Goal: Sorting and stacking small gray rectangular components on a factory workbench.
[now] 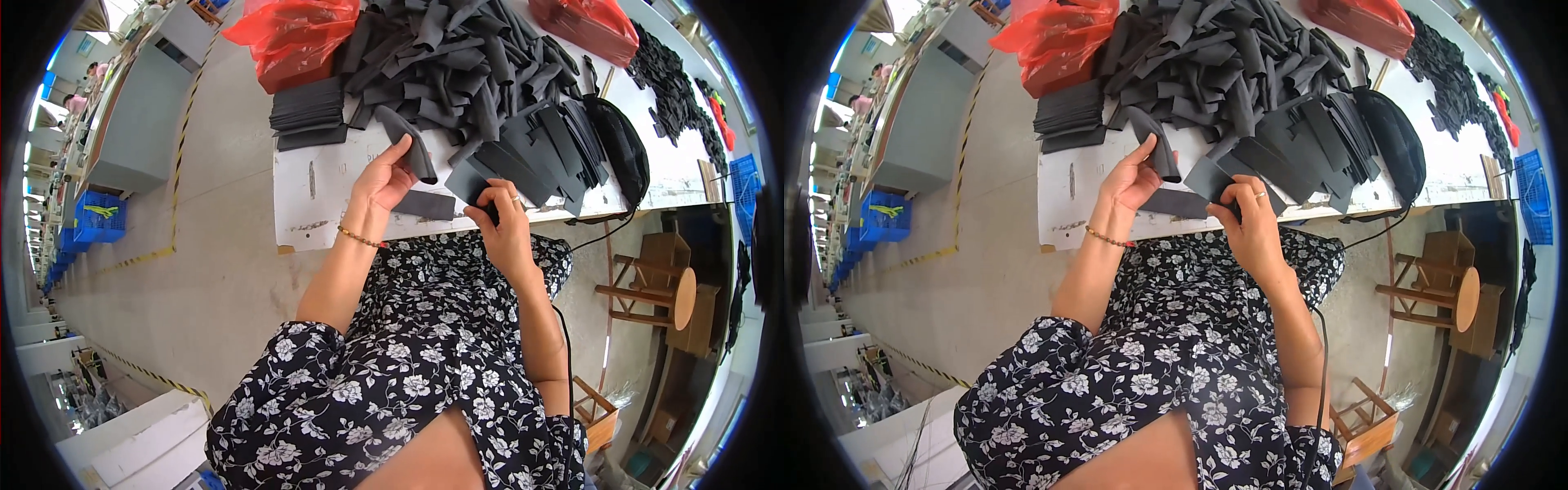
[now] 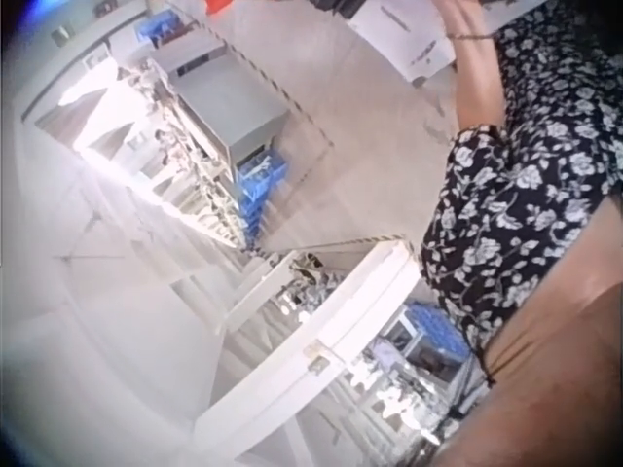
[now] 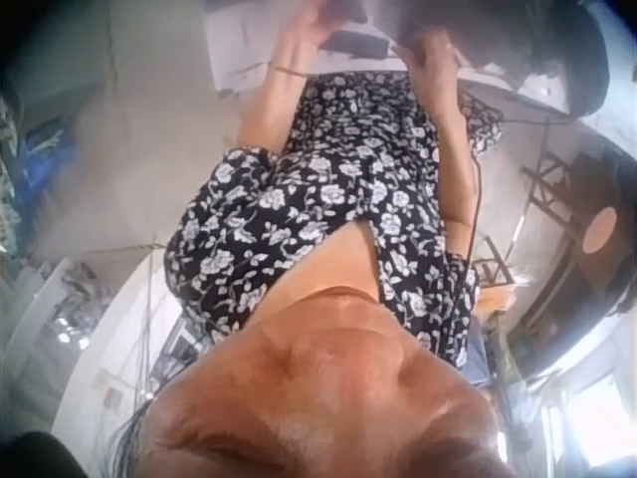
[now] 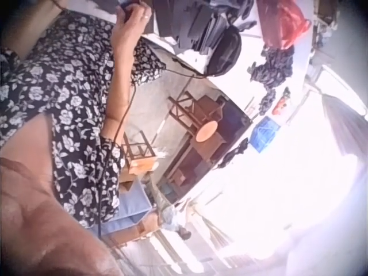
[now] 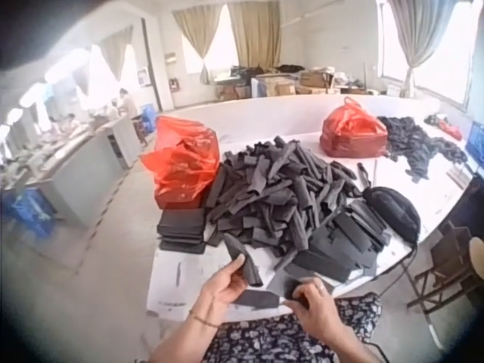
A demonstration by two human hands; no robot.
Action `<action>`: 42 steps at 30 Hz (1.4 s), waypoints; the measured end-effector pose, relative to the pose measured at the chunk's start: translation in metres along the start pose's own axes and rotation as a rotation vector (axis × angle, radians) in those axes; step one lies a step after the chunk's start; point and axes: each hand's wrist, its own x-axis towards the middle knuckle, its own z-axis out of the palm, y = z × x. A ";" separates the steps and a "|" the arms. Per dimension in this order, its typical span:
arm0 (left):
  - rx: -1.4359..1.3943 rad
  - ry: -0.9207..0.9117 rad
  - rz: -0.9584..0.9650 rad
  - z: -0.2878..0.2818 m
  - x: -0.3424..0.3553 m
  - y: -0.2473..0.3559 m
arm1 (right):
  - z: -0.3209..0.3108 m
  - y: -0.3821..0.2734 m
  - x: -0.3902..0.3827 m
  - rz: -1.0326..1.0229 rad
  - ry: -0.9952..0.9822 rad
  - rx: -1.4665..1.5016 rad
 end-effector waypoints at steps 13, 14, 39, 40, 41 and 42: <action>0.276 -0.073 0.207 0.026 -0.015 -0.013 | -0.008 -0.017 0.007 -0.105 0.048 -0.163; 0.287 -0.085 0.202 0.028 -0.015 -0.014 | -0.008 -0.016 0.009 -0.104 0.049 -0.164; 0.193 -0.483 0.301 0.054 -0.049 -0.046 | 0.007 -0.044 0.015 -0.182 0.116 -0.238; 0.170 -0.554 0.343 0.052 -0.042 -0.045 | 0.005 -0.042 0.009 -0.165 0.118 -0.252; 0.172 -0.557 0.348 0.050 -0.039 -0.044 | 0.003 -0.030 0.001 -0.151 0.109 -0.232; 0.152 -0.539 0.351 0.050 -0.041 -0.045 | 0.000 -0.025 -0.004 -0.131 0.099 -0.213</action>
